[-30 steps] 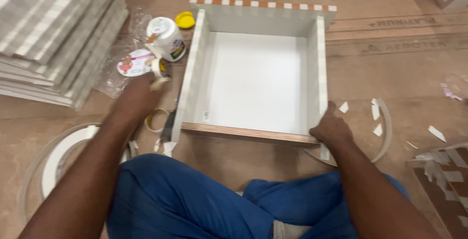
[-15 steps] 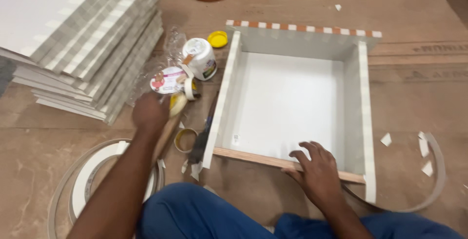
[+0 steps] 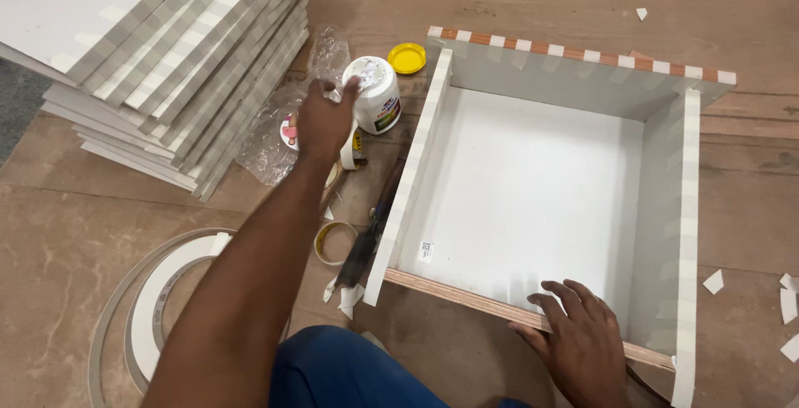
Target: The person applies glue to the edge of a white drawer using a brush, then attaches a white strip to the glued edge. They press the strip into place and use a hammer to secure it.
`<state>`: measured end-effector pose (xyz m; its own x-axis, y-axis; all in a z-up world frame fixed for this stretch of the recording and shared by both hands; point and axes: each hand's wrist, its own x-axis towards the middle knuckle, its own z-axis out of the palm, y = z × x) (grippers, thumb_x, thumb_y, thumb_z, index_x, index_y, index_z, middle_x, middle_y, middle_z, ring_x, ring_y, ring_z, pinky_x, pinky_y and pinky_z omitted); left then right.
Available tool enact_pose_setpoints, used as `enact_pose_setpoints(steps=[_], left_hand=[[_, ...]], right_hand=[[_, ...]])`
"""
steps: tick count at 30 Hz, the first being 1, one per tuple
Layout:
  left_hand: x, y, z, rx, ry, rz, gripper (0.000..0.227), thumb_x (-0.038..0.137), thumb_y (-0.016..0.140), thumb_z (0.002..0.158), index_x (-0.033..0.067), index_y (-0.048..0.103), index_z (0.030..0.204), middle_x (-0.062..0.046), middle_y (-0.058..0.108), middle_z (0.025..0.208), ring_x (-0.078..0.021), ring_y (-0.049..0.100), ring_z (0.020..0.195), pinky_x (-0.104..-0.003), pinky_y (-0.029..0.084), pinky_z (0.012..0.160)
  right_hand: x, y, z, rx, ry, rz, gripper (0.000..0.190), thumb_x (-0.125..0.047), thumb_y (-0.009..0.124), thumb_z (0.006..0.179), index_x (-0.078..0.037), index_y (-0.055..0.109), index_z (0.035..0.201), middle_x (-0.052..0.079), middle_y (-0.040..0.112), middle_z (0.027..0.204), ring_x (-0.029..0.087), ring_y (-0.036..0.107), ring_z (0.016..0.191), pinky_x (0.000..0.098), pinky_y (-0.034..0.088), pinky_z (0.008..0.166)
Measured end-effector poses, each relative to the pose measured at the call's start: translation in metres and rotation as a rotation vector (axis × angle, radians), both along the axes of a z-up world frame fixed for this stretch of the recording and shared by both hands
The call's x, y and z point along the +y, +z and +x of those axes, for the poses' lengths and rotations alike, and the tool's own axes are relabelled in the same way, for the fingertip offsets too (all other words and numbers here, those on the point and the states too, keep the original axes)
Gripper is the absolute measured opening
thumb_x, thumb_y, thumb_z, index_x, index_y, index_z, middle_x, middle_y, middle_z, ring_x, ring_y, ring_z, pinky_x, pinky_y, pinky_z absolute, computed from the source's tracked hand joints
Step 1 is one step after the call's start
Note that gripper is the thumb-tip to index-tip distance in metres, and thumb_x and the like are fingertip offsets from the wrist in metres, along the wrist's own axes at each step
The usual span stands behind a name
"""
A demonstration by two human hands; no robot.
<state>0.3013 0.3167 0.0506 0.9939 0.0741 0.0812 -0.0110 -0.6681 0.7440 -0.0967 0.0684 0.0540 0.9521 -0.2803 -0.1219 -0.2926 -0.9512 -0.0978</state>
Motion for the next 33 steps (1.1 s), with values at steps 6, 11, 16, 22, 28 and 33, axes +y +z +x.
enact_pose_setpoints(steps=[6,11,16,22,28,33], left_hand=[[-0.020,0.013,0.045,0.299,0.081,-0.171,0.025,0.020,0.066,0.094,-0.0036,0.067,0.103,-0.021,0.078,0.098,-0.0342,0.082,0.090,-0.047,0.064,0.076],[-0.014,0.042,0.059,-0.067,-0.097,0.445,0.017,0.014,0.061,0.099,0.0035,0.074,0.102,-0.024,0.073,0.107,-0.0396,0.071,0.099,-0.050,0.056,0.078],[-0.040,0.026,0.064,-0.270,-0.305,0.725,0.019,0.007,0.059,0.095,0.0033,0.076,0.102,-0.023,0.071,0.114,-0.0407,0.071,0.103,-0.049,0.058,0.082],[-0.043,0.021,0.067,-0.126,-0.231,0.659,0.020,0.008,0.060,0.095,0.0037,0.076,0.107,-0.024,0.072,0.109,-0.0407,0.072,0.100,-0.049,0.059,0.080],[0.003,0.031,0.058,0.235,0.014,-0.146,0.021,0.005,0.058,0.097,-0.0074,0.066,0.112,-0.024,0.076,0.085,-0.0305,0.078,0.067,-0.039,0.063,0.058],[0.027,0.000,0.063,0.450,0.039,-0.577,0.019,0.001,0.060,0.097,-0.0163,0.066,0.100,-0.023,0.073,0.079,-0.0286,0.076,0.062,-0.032,0.064,0.050]], right_hand=[[0.001,0.005,0.000,0.018,-0.006,-0.007,0.057,-0.062,0.067,0.077,-0.022,0.071,0.117,0.003,0.062,0.137,0.026,0.048,0.135,0.0483,0.039,0.110],[-0.001,-0.005,-0.001,-0.022,-0.001,-0.002,0.057,-0.062,0.068,0.076,-0.021,0.073,0.114,0.003,0.063,0.134,0.026,0.049,0.133,0.0483,0.040,0.110],[-0.003,-0.006,0.002,0.000,0.010,-0.026,0.054,-0.064,0.068,0.072,-0.022,0.074,0.106,0.004,0.062,0.135,0.027,0.048,0.135,0.0508,0.036,0.113],[-0.002,-0.002,0.008,-0.011,0.000,-0.012,0.050,-0.062,0.068,0.073,-0.021,0.076,0.101,0.006,0.060,0.138,0.031,0.046,0.138,0.0544,0.031,0.113],[0.005,-0.010,0.009,-0.098,0.017,0.014,0.051,-0.061,0.066,0.077,-0.018,0.075,0.103,0.004,0.063,0.135,0.028,0.049,0.132,0.0506,0.036,0.111],[0.004,-0.014,0.004,-0.111,0.021,-0.010,0.052,-0.062,0.063,0.079,-0.018,0.075,0.105,0.004,0.064,0.133,0.027,0.049,0.132,0.0498,0.036,0.111]])
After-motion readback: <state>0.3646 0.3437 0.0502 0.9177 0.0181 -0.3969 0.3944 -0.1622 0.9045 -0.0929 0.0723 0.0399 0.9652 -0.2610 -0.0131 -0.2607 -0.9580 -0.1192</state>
